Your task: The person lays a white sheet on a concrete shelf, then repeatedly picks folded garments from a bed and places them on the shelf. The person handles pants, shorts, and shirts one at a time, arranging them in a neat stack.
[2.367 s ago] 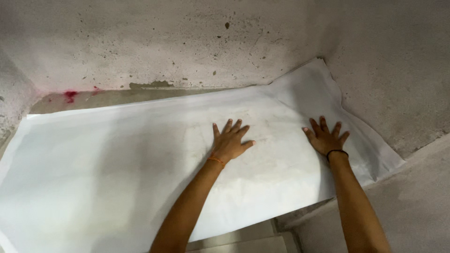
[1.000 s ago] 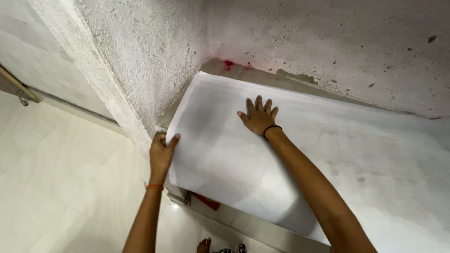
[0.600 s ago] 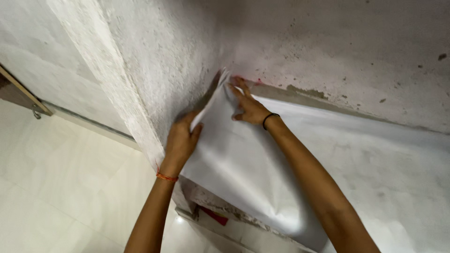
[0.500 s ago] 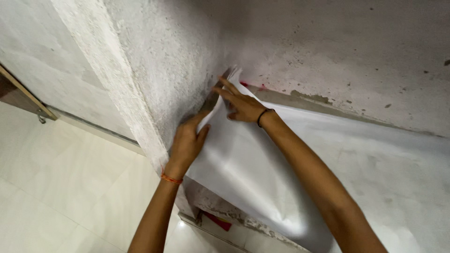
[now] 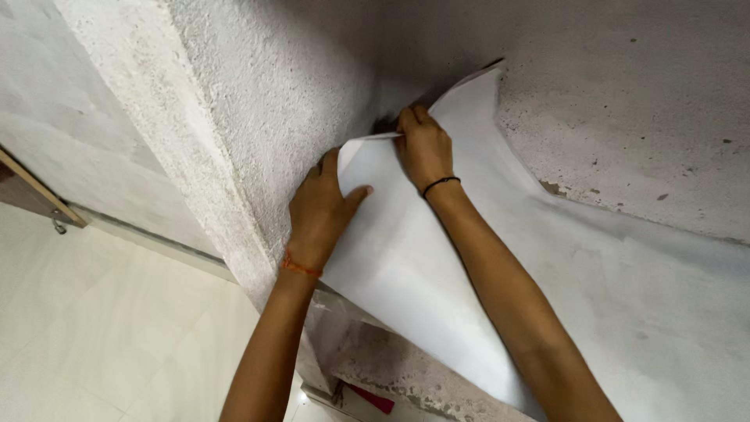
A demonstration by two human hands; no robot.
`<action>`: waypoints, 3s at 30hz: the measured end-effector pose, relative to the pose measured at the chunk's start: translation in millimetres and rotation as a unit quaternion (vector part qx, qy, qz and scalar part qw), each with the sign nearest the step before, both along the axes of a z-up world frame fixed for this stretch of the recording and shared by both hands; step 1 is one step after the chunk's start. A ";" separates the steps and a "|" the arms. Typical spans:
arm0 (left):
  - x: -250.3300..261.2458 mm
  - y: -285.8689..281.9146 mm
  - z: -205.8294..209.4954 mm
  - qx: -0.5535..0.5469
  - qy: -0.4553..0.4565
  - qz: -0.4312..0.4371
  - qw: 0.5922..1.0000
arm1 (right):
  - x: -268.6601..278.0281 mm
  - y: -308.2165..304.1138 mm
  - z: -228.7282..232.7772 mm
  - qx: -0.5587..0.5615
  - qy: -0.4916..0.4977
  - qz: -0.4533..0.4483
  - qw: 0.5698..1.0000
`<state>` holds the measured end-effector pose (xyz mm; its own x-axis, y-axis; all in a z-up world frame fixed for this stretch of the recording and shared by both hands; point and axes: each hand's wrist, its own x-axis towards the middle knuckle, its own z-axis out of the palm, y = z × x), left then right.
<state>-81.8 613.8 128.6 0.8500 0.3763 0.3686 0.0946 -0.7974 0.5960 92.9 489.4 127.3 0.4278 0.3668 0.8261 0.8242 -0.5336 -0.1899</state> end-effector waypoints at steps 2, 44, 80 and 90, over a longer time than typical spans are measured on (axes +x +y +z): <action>-1.8 -3.0 3.0 0.012 0.052 0.012 0.999 | 4.6 0.9 -9.5 -0.010 0.017 0.005 1.000; -50.9 -12.8 -19.1 0.239 0.202 0.076 0.947 | -91.3 -64.0 -139.1 -0.377 0.332 -0.002 0.865; 216.1 21.9 -134.6 0.063 -0.193 0.084 0.975 | -61.0 -38.4 -142.1 -0.357 0.301 -0.007 0.884; 248.7 28.9 -180.5 0.204 -0.106 0.114 0.967 | -36.1 -45.6 -147.9 -0.361 0.313 0.051 0.877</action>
